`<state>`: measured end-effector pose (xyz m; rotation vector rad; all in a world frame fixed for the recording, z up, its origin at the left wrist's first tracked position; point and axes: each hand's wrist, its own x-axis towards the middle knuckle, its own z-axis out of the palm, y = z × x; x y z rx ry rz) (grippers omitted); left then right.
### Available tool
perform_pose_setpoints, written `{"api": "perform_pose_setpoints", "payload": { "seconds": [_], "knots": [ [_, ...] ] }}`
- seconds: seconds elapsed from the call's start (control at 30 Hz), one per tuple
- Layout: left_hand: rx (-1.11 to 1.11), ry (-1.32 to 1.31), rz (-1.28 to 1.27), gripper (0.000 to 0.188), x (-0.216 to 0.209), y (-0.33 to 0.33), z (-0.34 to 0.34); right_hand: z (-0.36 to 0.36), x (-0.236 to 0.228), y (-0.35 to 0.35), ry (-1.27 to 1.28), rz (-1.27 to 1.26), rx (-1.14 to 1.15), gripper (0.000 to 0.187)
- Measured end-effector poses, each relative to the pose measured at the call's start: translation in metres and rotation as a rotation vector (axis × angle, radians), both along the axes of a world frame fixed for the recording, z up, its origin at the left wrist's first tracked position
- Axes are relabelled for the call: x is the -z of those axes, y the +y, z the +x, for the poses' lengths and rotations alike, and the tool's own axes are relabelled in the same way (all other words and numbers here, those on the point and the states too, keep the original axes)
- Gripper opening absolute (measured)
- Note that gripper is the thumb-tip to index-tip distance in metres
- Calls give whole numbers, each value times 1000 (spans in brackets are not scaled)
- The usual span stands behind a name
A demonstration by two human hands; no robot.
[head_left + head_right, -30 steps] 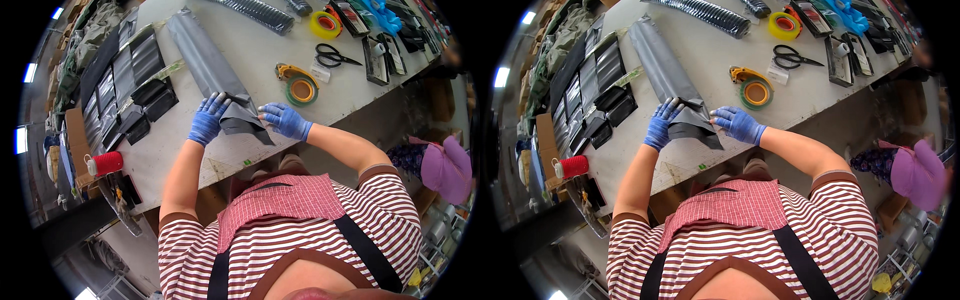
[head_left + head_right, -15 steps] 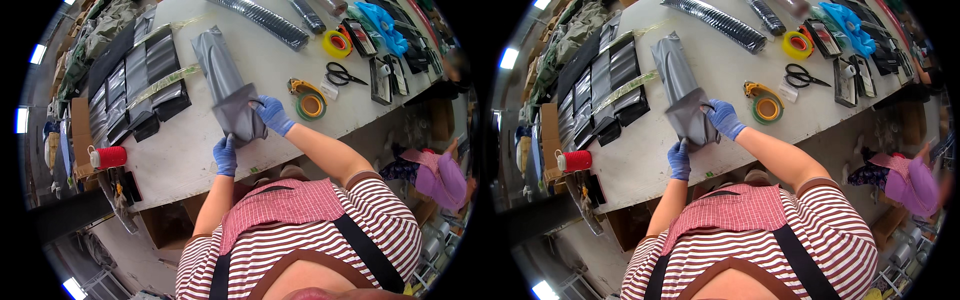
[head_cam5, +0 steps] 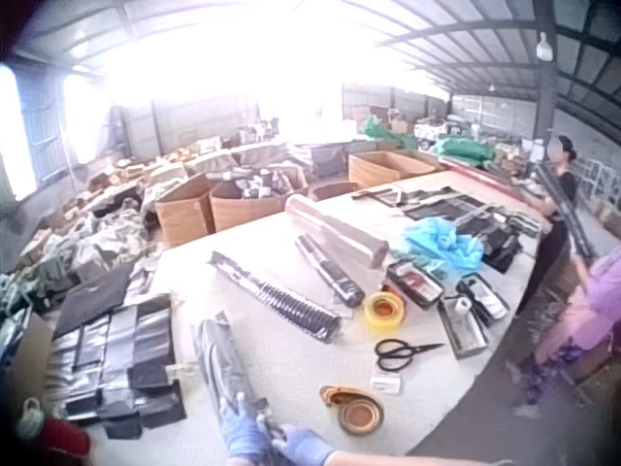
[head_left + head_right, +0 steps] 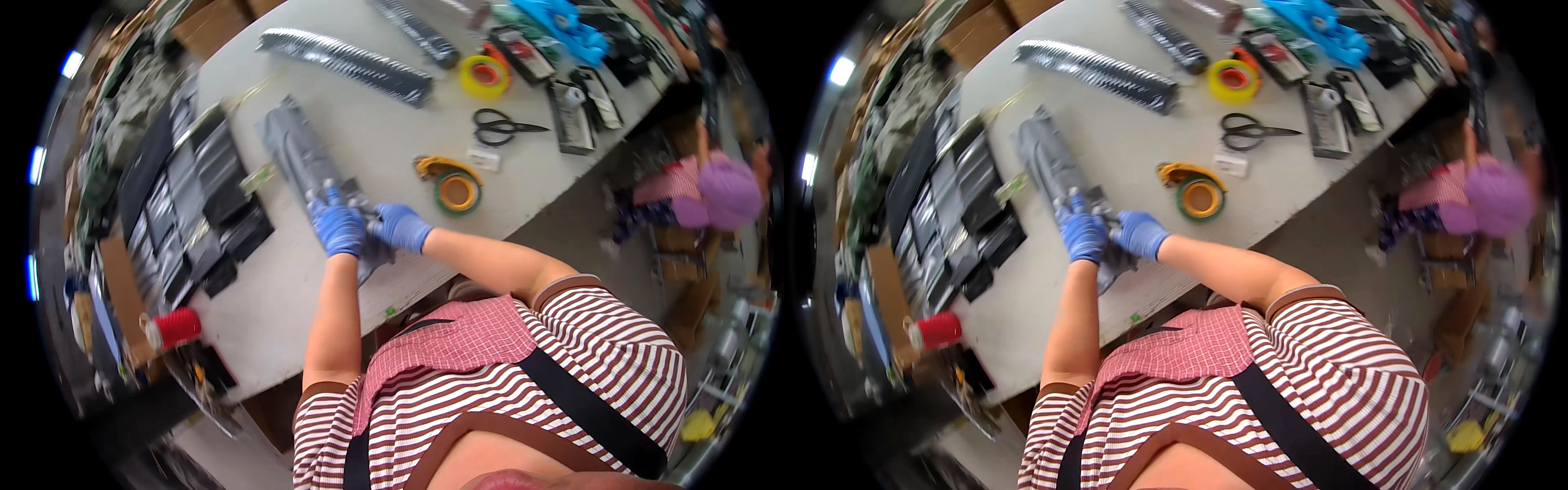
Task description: The person packs various items into gray and black plastic sleeves, sealing them with tape and applying shipping labels by hand.
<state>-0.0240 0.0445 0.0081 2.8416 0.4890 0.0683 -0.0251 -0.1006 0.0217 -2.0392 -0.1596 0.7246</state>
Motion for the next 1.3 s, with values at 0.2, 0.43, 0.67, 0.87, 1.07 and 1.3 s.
{"api": "perform_pose_setpoints", "payload": {
  "seconds": [0.2, 0.43, 0.67, 0.87, 1.07, 1.3],
  "knots": [
    [-217, 230, -114, 91, -25, -18, 53, 14, -17, -150, -679, 9, 296, 27],
    [-223, 208, -87, 96, -12, -30, 49, 53, 34, -265, -671, -534, 134, 38],
    [-90, 80, -90, 88, -18, -44, 12, 73, 53, -268, -728, -258, 238, 14],
    [27, -16, -1155, 34, -97, -125, -12, 42, -45, -229, -908, 270, 176, 13],
    [9, 35, -1599, 33, -132, -144, -32, 11, -113, -194, -915, 391, 24, 23],
    [83, -13, -1490, 33, -160, -118, -55, -8, -145, -165, -163, 516, 81, 27]
  ]
}}
